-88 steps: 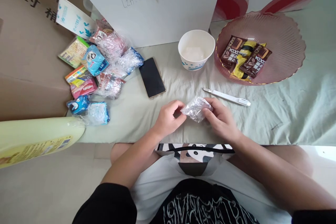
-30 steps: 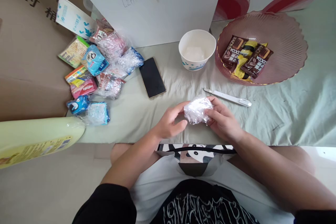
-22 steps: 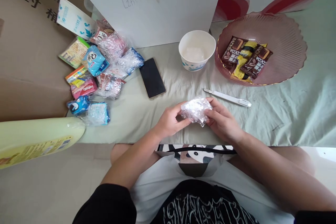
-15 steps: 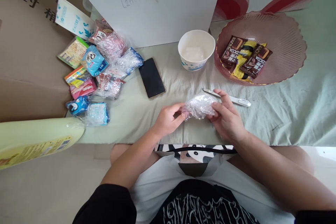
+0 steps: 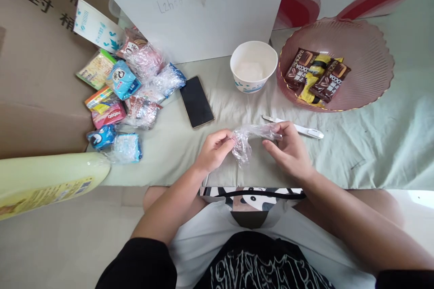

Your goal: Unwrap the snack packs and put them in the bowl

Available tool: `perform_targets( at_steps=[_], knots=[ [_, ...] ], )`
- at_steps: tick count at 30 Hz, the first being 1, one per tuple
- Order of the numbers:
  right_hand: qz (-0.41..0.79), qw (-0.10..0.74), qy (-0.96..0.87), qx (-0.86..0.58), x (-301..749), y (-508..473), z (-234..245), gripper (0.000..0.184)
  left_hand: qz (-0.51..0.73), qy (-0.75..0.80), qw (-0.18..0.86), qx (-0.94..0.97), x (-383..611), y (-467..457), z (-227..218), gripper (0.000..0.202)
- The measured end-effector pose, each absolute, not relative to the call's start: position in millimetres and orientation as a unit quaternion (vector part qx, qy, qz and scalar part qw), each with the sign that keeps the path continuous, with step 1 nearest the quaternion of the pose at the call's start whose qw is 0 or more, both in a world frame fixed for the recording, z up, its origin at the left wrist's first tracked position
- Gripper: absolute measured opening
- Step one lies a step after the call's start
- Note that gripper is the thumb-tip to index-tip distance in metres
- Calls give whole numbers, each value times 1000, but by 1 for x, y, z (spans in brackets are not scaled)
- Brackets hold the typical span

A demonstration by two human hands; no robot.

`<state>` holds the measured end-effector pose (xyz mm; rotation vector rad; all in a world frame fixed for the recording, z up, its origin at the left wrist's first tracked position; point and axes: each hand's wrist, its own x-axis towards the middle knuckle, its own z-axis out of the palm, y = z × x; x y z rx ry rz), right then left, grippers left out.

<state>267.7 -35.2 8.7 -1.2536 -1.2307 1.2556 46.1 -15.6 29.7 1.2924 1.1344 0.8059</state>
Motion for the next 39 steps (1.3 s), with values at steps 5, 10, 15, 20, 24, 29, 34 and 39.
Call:
perform_targets(
  at_steps=[5,10,15,20,24,29,34,39],
  knots=[
    [641,395,-466,-465,267,-31,20,33,276,449,649,548,32,-10,27,44],
    [630,407,-456,-480,262,-31,20,32,245,439,673,543,31,-12,22,56],
    [556,488,-405,-538,263,-31,9,21,285,419,688,519,30,-10,20,70],
    [531,491,-417,-551,264,-29,9,19,261,466,679,505,31,-10,21,53],
    [492,496,-431,-571,263,-28,12,17,248,455,689,507,35,-12,25,57],
    [493,483,-451,-565,261,-27,14,17,282,495,616,544,36,-13,21,44],
    [513,474,-456,-552,263,-24,14,20,353,491,560,566,29,-8,17,26],
    [531,468,-454,-541,267,-20,10,21,367,464,543,596,23,-5,23,15]
  ],
)
